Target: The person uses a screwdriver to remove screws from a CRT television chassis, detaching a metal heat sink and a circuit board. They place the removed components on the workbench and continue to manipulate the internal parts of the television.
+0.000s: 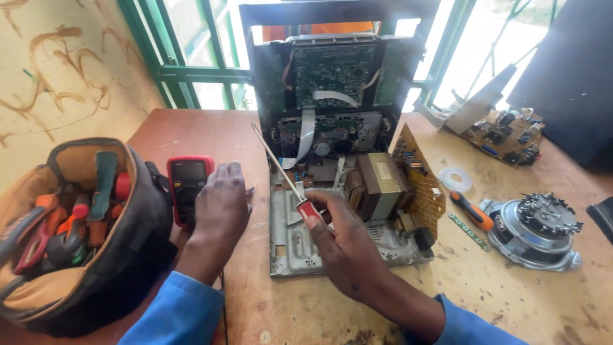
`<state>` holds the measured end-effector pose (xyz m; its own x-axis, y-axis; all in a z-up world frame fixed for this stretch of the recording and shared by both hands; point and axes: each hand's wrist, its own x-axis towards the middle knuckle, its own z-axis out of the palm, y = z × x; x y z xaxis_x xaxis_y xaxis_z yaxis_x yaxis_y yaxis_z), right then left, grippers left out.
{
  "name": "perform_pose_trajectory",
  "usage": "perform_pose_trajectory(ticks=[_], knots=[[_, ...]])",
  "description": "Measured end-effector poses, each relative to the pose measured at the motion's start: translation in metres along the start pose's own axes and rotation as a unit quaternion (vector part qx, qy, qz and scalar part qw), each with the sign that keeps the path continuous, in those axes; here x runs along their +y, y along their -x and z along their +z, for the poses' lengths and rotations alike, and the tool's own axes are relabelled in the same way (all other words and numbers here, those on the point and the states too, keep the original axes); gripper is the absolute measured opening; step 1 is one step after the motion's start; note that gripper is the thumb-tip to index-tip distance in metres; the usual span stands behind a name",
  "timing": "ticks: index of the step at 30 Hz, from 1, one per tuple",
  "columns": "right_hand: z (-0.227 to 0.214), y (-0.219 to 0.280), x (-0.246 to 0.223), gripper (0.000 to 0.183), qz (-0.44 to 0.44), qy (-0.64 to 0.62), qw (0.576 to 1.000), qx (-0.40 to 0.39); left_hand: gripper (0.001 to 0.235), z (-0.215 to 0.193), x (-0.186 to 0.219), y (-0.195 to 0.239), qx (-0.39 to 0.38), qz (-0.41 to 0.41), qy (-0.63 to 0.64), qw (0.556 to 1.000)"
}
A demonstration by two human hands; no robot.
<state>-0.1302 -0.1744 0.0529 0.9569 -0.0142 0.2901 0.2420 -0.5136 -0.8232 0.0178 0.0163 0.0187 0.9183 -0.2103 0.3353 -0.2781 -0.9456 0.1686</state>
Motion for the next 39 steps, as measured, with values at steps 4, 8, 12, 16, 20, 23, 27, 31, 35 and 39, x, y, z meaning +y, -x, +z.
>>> perform_pose_trajectory(ticks=[4, 8, 12, 16, 20, 23, 27, 31, 35, 39], knots=[[-0.031, 0.001, 0.012, 0.045, -0.080, 0.036, 0.994, 0.065, 0.047, -0.003, 0.033, 0.020, 0.122, 0.101, -0.029, 0.987], [-0.064, 0.005, 0.013, 0.033, -0.118, -0.015, 0.985, 0.129, 0.027, -0.006, 0.086, 0.057, 0.038, 0.248, 0.179, 0.951], [-0.112, 0.010, 0.016, 0.030, -0.177, 0.080, 0.961, 0.195, 0.033, 0.028, 0.144, 0.088, -0.058, 0.425, 0.161, 0.889], [-0.163, 0.017, 0.041, 0.026, -0.154, 0.113, 0.962, 0.196, 0.008, 0.071, 0.172, 0.089, 0.029, 0.474, 0.096, 0.875], [-0.227, 0.027, 0.084, 0.025, -0.096, 0.140, 0.967, 0.190, 0.009, 0.090, 0.181, 0.086, 0.007, 0.465, 0.160, 0.870], [-0.277, 0.040, 0.104, 0.023, -0.009, 0.087, 0.978, 0.187, 0.002, 0.095, 0.186, 0.088, -0.021, 0.459, 0.173, 0.871], [-0.310, 0.051, 0.095, 0.020, 0.163, 0.105, 0.958, 0.209, 0.021, 0.095, 0.199, 0.079, -0.066, 0.430, 0.171, 0.884], [-0.330, 0.059, 0.115, 0.015, 0.209, 0.104, 0.958, 0.168, 0.016, 0.105, 0.225, 0.072, -0.052, 0.415, 0.169, 0.892], [-0.322, 0.052, 0.110, 0.021, 0.331, 0.115, 0.928, 0.126, 0.028, 0.112, 0.247, 0.073, -0.040, 0.399, 0.152, 0.903], [-0.324, 0.049, 0.123, 0.026, 0.338, 0.111, 0.929, 0.106, 0.030, 0.116, 0.274, 0.073, -0.069, 0.359, 0.156, 0.918]])
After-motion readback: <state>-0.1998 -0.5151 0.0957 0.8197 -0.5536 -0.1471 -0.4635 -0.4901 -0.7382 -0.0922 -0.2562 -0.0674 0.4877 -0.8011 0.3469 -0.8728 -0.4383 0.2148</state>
